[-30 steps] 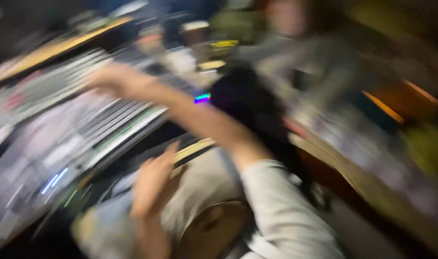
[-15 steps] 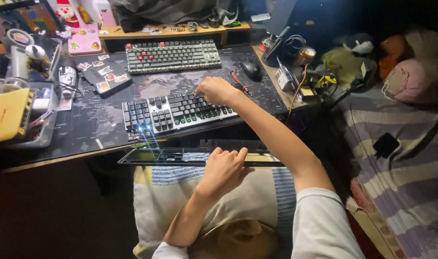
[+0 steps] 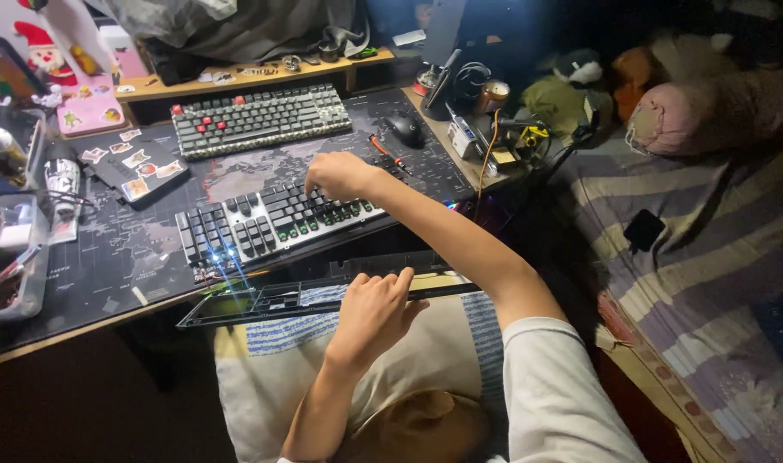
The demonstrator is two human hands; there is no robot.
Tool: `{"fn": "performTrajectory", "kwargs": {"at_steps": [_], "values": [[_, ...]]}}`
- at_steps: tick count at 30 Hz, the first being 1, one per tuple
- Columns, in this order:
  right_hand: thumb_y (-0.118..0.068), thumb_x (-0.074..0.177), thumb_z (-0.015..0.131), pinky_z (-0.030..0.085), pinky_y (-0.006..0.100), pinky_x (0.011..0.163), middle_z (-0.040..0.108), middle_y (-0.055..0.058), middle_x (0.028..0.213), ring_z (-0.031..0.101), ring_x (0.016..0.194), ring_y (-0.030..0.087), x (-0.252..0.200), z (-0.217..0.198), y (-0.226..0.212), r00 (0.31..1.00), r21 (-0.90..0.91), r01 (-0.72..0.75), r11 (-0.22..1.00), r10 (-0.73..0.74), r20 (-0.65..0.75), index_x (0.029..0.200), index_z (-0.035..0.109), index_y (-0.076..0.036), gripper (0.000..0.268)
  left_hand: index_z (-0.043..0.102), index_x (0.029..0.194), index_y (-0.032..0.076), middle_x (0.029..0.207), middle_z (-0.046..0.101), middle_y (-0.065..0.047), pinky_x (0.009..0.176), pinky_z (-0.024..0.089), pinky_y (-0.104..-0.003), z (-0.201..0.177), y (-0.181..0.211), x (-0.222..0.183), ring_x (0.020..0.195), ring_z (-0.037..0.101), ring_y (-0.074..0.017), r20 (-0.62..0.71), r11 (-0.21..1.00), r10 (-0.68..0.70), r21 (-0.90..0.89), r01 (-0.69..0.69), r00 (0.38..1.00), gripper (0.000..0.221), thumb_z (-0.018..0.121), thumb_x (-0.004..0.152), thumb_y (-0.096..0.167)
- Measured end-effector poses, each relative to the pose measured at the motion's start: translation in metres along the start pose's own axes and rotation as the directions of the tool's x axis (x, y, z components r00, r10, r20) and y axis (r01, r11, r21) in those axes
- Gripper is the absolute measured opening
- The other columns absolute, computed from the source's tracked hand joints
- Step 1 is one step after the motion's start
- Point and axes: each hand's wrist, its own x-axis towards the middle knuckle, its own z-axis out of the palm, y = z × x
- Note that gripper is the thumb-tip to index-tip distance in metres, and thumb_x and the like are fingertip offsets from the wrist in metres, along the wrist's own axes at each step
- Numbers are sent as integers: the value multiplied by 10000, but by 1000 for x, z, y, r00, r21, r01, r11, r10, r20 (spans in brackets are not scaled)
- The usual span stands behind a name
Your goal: The person is performing a final inspection of a keyboard, testing individual key presses and checking the assembly of the PCB and plate.
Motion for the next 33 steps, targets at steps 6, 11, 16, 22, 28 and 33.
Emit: {"fn": "performTrajectory", "kwargs": {"at_steps": [6, 11, 16, 22, 28, 33], "values": [[-60, 908, 663, 707, 505, 870, 853, -41, 1050, 837, 958, 317, -3, -6, -5, 999, -8, 50, 999, -50, -14, 1107, 862, -450, 481, 618, 1422, 134, 950, 818, -61, 845, 583, -427, 8, -1, 2, 889, 838, -264, -4, 1000, -3, 8, 3, 1000, 546, 689, 1038, 514], [-43, 938, 639, 702, 523, 874, 851, -47, 1072, 834, 977, 326, -2, 1, -12, 996, 18, 87, 996, -87, 9, 1153, 857, -472, 527, 627, 1429, 150, 952, 819, -57, 831, 592, -417, 5, 0, 1, 881, 835, -251, 16, 1000, -18, 16, 18, 1000, 550, 703, 1034, 525], [-82, 969, 629, 691, 552, 912, 849, 19, 1130, 819, 1031, 367, -8, -10, -19, 994, 22, 104, 994, -104, 19, 1166, 858, -444, 471, 631, 1415, 168, 960, 823, -50, 820, 601, -405, 2, 1, 1, 879, 836, -232, 31, 1000, -27, 13, 26, 999, 524, 708, 1031, 516], [-35, 950, 653, 686, 519, 924, 838, 15, 1127, 809, 1073, 331, -11, -16, -28, 992, 37, 122, 992, -123, 4, 1212, 861, -377, 479, 631, 1376, 177, 938, 819, -35, 806, 603, -403, 2, 0, -1, 861, 835, -227, 22, 999, -14, 32, 13, 1000, 506, 703, 1026, 534], [-61, 953, 670, 679, 522, 948, 825, 14, 1152, 799, 1097, 336, -8, -13, -28, 992, 10, 127, 992, -127, -5, 1210, 854, -399, 463, 635, 1318, 185, 906, 810, -18, 795, 599, -395, 5, -1, 1, 832, 831, -221, -6, 1000, -4, 20, 4, 1000, 468, 702, 1024, 543], [-86, 922, 751, 666, 552, 995, 804, 33, 1177, 779, 1146, 358, -14, -22, -28, 989, 18, 146, 989, -146, 19, 1250, 841, -373, 445, 621, 1273, 184, 886, 806, -25, 801, 593, -437, 8, -1, -3, 835, 831, -264, -66, 1000, 0, 9, 0, 998, 471, 717, 992, 549]]}}
